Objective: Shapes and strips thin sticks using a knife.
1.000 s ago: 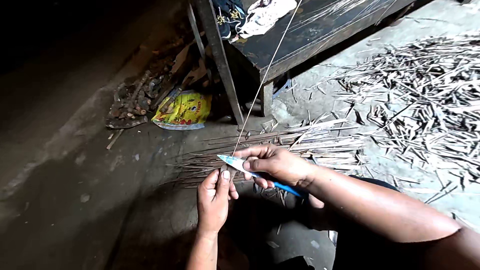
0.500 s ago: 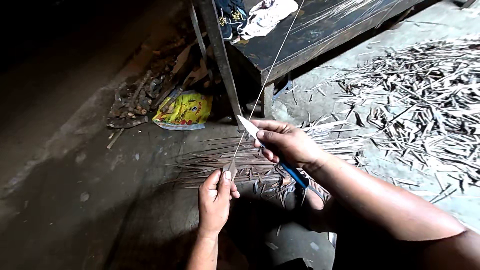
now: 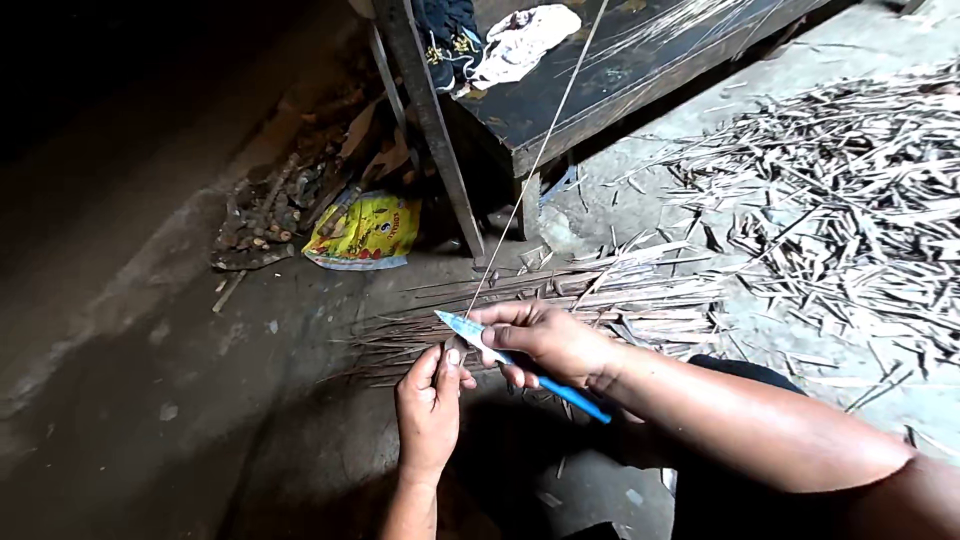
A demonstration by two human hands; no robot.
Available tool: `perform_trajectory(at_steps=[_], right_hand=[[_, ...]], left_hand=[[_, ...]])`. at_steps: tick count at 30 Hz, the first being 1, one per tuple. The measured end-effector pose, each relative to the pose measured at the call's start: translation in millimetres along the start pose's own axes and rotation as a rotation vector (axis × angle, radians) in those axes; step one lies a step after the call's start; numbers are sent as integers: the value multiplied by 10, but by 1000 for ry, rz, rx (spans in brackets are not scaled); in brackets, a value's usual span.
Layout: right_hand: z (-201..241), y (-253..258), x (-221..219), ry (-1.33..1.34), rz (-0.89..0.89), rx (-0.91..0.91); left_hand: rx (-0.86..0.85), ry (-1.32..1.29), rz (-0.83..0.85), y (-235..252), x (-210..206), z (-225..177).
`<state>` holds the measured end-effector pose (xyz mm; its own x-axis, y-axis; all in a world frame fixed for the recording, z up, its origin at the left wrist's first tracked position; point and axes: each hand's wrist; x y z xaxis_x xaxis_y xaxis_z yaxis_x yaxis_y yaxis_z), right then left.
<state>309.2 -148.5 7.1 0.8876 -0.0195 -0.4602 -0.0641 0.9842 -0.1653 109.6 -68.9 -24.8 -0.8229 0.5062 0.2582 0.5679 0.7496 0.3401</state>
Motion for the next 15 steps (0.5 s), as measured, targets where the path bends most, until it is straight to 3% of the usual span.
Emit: perform_trajectory(at_steps=[11,15], right_hand=[[6,12,17,-81,100,1],[95,37,64,-51,-14,63]], left_hand=[[-27,-8,-2,-11,-35,-13],[11,-32,1,-15,-2,-36]])
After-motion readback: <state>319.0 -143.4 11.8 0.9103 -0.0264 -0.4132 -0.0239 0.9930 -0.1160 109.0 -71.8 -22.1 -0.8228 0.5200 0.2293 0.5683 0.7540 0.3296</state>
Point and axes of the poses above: each hand's wrist, its own y-axis towards the middle knuckle, its own x-axis out of the back of the hand, z = x × y, and after that the axes turned 1 degree about z, right-handed
